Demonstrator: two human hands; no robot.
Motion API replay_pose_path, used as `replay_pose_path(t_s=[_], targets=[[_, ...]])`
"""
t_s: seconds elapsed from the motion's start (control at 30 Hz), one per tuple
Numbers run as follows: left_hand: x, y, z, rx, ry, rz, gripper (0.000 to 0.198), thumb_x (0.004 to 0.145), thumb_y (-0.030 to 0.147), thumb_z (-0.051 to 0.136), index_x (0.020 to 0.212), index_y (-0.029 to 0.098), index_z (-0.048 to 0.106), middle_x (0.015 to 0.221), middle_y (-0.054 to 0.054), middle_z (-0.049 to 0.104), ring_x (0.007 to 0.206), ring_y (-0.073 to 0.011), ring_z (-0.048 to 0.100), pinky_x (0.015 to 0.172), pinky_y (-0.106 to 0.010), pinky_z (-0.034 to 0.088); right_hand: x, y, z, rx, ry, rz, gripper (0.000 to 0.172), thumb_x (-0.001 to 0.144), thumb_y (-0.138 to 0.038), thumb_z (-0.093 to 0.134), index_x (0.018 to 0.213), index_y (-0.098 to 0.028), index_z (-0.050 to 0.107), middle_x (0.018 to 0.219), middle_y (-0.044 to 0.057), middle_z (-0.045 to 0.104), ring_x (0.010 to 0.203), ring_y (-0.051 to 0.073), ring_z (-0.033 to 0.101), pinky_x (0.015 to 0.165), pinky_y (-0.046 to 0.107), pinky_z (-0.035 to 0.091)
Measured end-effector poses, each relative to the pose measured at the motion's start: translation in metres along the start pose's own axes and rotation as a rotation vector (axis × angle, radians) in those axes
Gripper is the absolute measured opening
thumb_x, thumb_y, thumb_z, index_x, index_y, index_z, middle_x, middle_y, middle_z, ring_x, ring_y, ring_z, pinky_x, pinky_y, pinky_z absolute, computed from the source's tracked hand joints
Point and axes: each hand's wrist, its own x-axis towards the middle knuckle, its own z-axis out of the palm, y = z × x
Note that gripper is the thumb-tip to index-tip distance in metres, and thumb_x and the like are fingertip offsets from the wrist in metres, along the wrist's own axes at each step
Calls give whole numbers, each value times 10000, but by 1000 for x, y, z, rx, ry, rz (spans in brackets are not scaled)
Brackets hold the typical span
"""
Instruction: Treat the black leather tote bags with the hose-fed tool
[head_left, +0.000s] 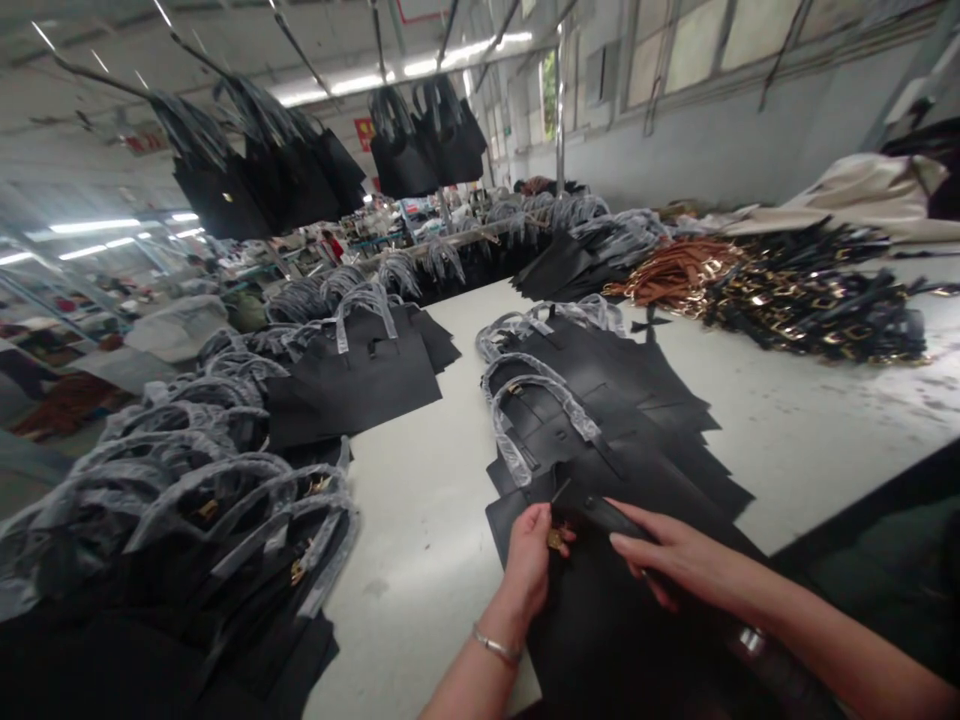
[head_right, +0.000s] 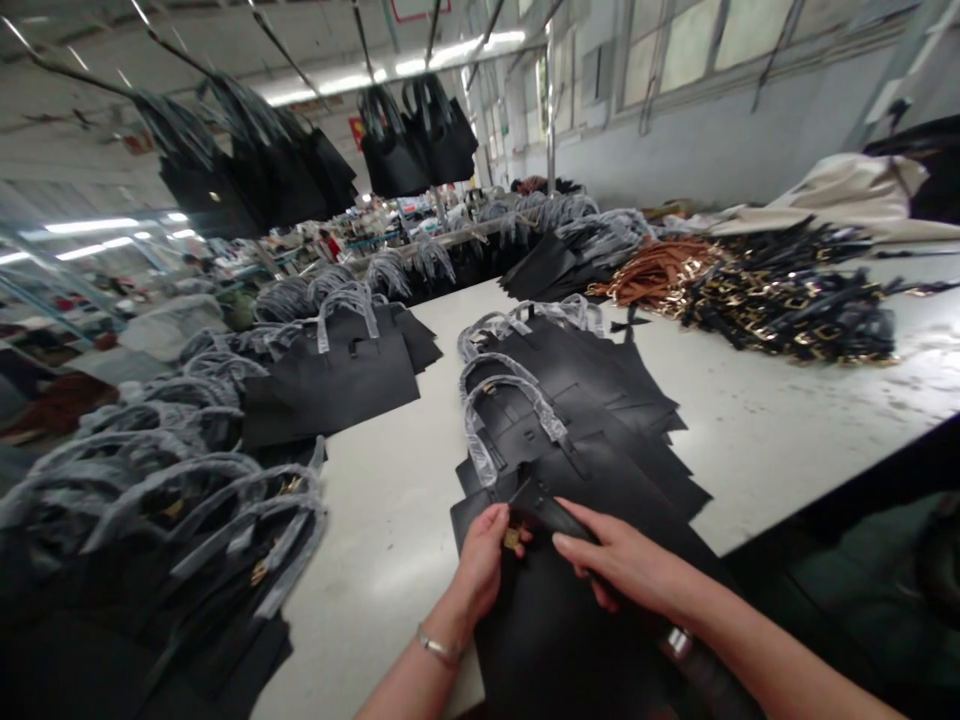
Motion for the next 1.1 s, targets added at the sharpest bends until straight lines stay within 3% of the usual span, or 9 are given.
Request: replay_pose_path(t_s=[0.17,0.33,0.5,0.67,0.8,0.93,1.1], targets=[[-1,-1,2,-65,48,-31,450,702,516,731,828,103,606,616,9,553,498,-73,458,456,-193,366,-6,-3,3,18,-64,58,709,881,-463,577,1497,-211,332,710,-43,558,445,80,540,394,165,411],[-4,3,7,-122,59,-121,312,730,362,701,859,99,595,733,-76,644,578,-111,551,466,-195,387,-7,-5,-2,9,135,-6,739,871,-447,578,1508,-188,306,674,-45,549,435,91,520,388,180,414],[-9,2,13,-163,63,-186,133,712,226,627,764,113,580,629,-36,583,505,-99,512,458,-202,370,-10,2,-3,10,-6,29,737,851,-478,603,1490,-211,350,703,-38,564,439,92,531,390,186,412],[-14,1,18,-163,18,-183,208,665,214,669,833,95,640,665,-30,591,521,-88,500,489,-196,370,-9,9,-5,-69,228,-26,765,846,-453,586,1506,-180,313,673,-44,558,453,106,539,415,206,425],[-23,-6,27,-11,5,40,221,623,159,718,834,109,676,739,-40,649,633,-112,557,608,-208,432,-26,19,-14,-81,201,-36,803,817,-495,609,1502,-187,325,668,-49,557,442,111,540,398,210,414],[-28,-16,29,249,12,283,265,715,214,667,966,136,701,902,-62,705,791,-173,620,730,-259,471,-37,27,-9,-112,119,7,816,805,-507,605,1504,-197,320,660,-49,563,409,103,536,366,197,403],[-24,-23,18,493,20,401,272,778,203,592,1023,162,703,946,-40,715,855,-194,633,775,-281,491,-24,27,4,-123,100,-15,759,820,-454,582,1490,-191,345,644,-52,557,385,92,531,338,178,399]])
